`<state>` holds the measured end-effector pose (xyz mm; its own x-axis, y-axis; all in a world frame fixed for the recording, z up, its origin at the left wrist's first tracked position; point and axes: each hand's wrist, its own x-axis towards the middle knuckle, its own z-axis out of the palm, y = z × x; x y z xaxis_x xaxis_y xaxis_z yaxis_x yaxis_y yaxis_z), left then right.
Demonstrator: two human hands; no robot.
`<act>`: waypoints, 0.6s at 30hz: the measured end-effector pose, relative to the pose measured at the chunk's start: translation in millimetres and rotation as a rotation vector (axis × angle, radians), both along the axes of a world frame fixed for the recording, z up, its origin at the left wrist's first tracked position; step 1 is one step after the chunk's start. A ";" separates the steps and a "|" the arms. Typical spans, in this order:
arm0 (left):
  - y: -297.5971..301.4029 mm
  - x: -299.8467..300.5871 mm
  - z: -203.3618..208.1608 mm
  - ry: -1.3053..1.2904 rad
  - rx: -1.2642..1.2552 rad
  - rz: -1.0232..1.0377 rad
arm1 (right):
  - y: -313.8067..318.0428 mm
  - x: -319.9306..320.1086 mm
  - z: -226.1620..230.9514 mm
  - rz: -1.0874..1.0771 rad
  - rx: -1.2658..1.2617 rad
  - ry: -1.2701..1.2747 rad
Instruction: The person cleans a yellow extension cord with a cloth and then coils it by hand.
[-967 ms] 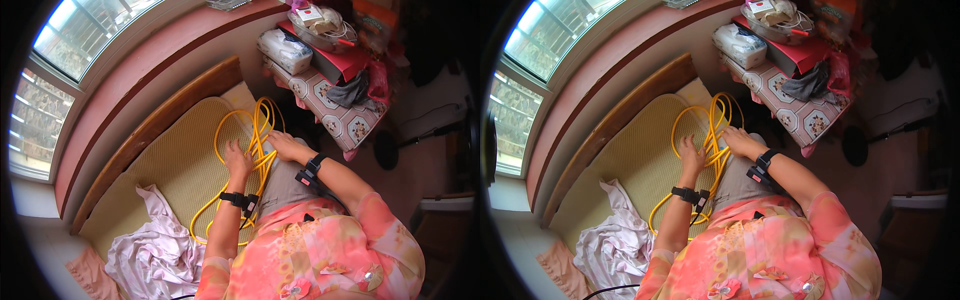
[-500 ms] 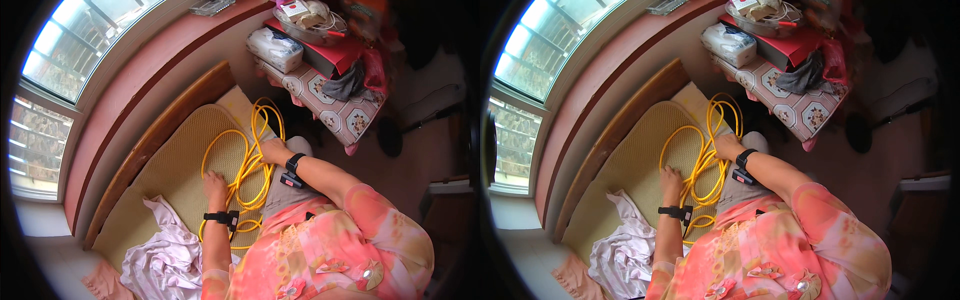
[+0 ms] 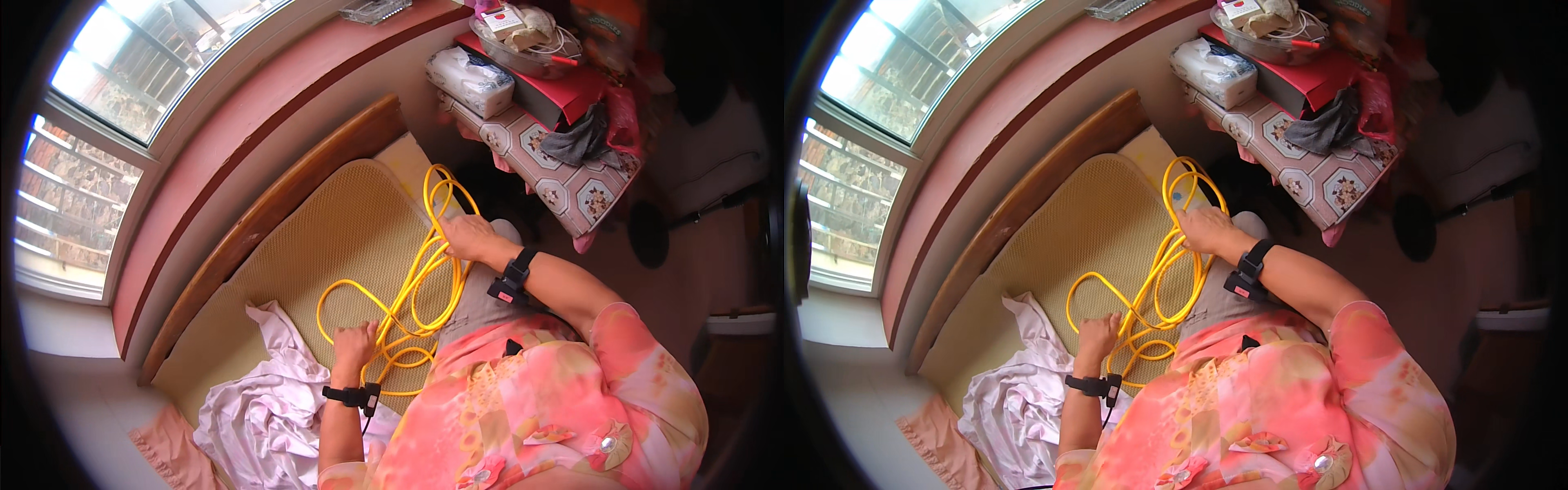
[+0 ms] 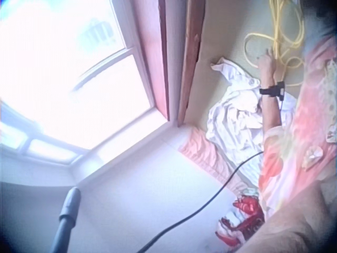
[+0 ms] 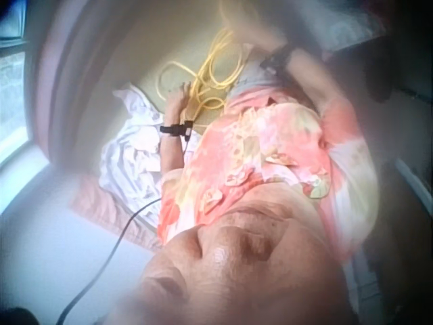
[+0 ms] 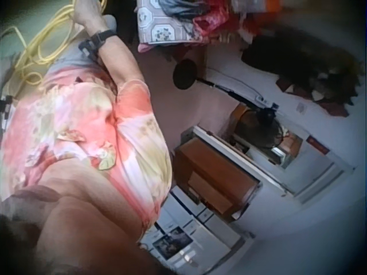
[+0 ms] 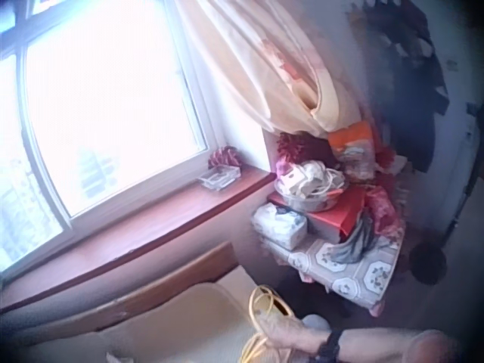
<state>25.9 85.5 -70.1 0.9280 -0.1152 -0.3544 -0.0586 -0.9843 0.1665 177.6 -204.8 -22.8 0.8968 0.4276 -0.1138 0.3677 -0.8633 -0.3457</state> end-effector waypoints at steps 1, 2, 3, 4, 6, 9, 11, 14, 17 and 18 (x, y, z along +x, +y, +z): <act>0.9 -4.3 5.3 0.008 -0.218 0.128 | 0.6 4.8 29.1 0.013 0.174 -0.056; -4.5 -7.4 13.4 0.008 -0.225 0.130 | -3.1 5.0 50.4 0.012 0.342 -0.110; -12.0 -5.7 28.7 0.041 -0.473 0.134 | -6.1 3.2 54.7 0.056 0.359 -0.191; -18.8 -7.6 43.4 0.075 -0.725 0.153 | -5.2 5.5 88.4 0.089 0.553 -0.129; -33.7 -14.4 73.7 0.356 -0.977 0.193 | -4.1 3.4 130.2 0.150 0.759 -0.097; -61.7 -19.8 123.5 0.630 -1.190 0.218 | -16.5 -5.4 201.0 0.288 0.984 0.036; -75.0 -22.6 141.9 0.385 -1.287 -0.088 | -20.5 -6.7 228.2 0.440 1.115 -0.177; -82.8 -19.9 177.6 -0.014 -0.991 -0.397 | -40.1 -11.5 268.2 0.652 0.900 -0.664; -61.1 -21.2 209.3 0.097 -0.873 -0.403 | -64.0 -27.1 294.9 0.698 0.822 -0.810; -52.4 -20.7 216.3 0.158 -0.957 -0.460 | -76.1 -35.6 304.7 0.700 0.805 -0.838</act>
